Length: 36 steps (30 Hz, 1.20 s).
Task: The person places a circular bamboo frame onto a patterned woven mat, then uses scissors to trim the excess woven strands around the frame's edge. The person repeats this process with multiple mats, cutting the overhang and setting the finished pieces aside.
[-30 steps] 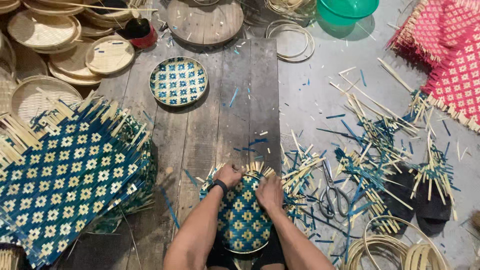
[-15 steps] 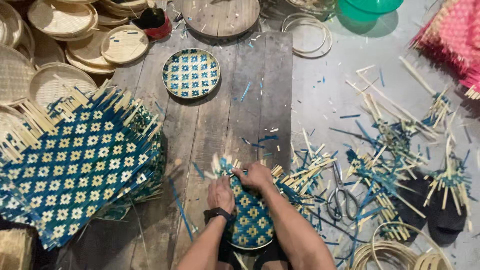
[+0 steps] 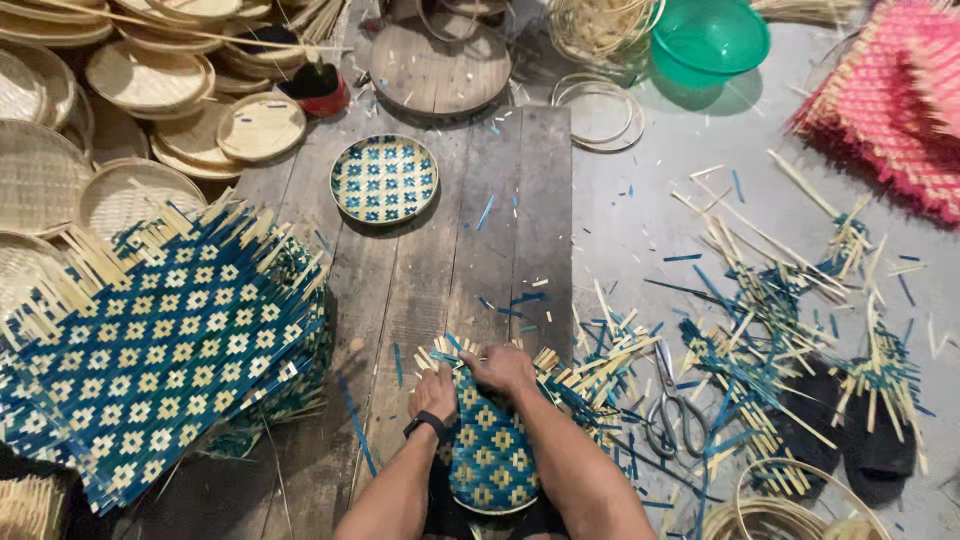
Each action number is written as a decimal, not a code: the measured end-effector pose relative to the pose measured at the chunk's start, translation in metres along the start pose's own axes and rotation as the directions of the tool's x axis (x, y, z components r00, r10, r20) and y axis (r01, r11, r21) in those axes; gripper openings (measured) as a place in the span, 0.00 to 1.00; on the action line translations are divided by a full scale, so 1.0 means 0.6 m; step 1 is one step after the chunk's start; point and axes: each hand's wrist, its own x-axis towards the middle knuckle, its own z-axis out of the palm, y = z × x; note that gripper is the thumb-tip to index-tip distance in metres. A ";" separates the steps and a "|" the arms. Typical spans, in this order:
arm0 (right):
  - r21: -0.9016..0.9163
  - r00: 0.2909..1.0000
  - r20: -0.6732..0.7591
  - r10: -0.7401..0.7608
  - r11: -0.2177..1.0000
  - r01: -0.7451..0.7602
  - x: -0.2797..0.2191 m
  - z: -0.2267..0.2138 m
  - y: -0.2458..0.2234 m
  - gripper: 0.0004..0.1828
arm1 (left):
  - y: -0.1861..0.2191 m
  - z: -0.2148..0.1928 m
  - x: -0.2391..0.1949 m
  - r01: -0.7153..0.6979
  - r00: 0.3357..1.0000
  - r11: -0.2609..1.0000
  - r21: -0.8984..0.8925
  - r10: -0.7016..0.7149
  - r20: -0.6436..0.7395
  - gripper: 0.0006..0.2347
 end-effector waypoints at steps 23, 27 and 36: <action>0.302 0.950 -0.195 0.244 0.937 -0.178 -0.384 0.005 0.519 0.22 | -0.066 -0.089 -0.335 -0.914 0.205 0.069 0.401 0.929 0.307 0.21; 0.337 0.901 -0.383 0.203 0.939 -0.068 -0.348 0.113 0.550 0.22 | -0.168 -0.075 -0.290 -0.905 0.413 0.288 0.314 0.773 0.481 0.21; 0.123 0.802 -0.481 0.356 0.932 -0.340 -0.299 0.103 0.507 0.34 | 0.010 0.045 -0.271 -0.236 0.917 0.953 0.190 0.283 -0.280 0.49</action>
